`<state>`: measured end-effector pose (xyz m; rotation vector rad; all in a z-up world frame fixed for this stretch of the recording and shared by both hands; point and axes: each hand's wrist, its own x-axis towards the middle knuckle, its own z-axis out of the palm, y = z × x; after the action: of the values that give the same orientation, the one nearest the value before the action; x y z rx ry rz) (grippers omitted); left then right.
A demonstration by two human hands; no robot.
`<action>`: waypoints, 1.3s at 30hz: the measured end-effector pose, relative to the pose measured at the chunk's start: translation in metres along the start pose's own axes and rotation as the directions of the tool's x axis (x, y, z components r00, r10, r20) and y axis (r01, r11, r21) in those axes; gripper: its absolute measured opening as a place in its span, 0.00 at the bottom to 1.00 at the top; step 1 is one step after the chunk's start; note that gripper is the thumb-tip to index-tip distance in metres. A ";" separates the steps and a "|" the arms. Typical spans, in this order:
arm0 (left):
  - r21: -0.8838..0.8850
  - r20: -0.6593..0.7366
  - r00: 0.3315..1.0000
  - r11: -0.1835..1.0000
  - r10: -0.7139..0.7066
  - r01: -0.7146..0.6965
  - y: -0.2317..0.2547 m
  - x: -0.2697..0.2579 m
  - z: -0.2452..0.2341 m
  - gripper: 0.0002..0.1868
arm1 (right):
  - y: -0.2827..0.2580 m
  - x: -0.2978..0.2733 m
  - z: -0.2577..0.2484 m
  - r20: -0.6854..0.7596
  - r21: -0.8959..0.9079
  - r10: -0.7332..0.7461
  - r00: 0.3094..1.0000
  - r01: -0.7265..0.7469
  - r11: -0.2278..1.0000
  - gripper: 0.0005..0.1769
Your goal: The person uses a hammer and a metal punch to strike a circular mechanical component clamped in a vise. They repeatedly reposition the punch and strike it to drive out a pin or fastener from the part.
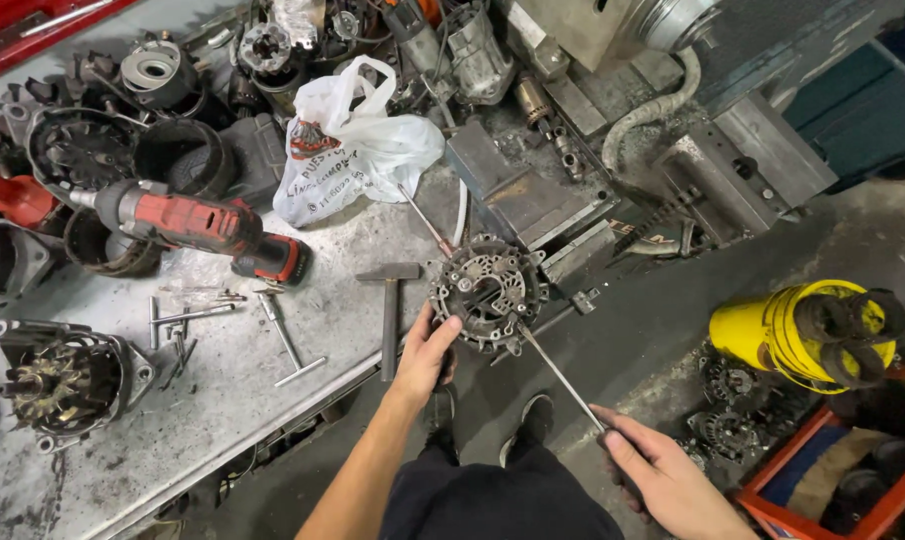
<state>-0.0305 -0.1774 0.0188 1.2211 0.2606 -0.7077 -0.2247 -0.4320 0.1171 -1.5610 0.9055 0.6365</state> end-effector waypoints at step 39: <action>0.072 0.016 0.993 0.990 0.117 -0.118 -0.024 0.000 -0.015 0.48 | -0.001 -0.003 0.036 -0.098 0.276 0.006 0.995 0.022 0.961 0.27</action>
<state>-0.0428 -0.1670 -0.0044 1.2906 0.1527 -0.6259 -0.2223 -0.3961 0.1136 -1.3521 1.0156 0.4094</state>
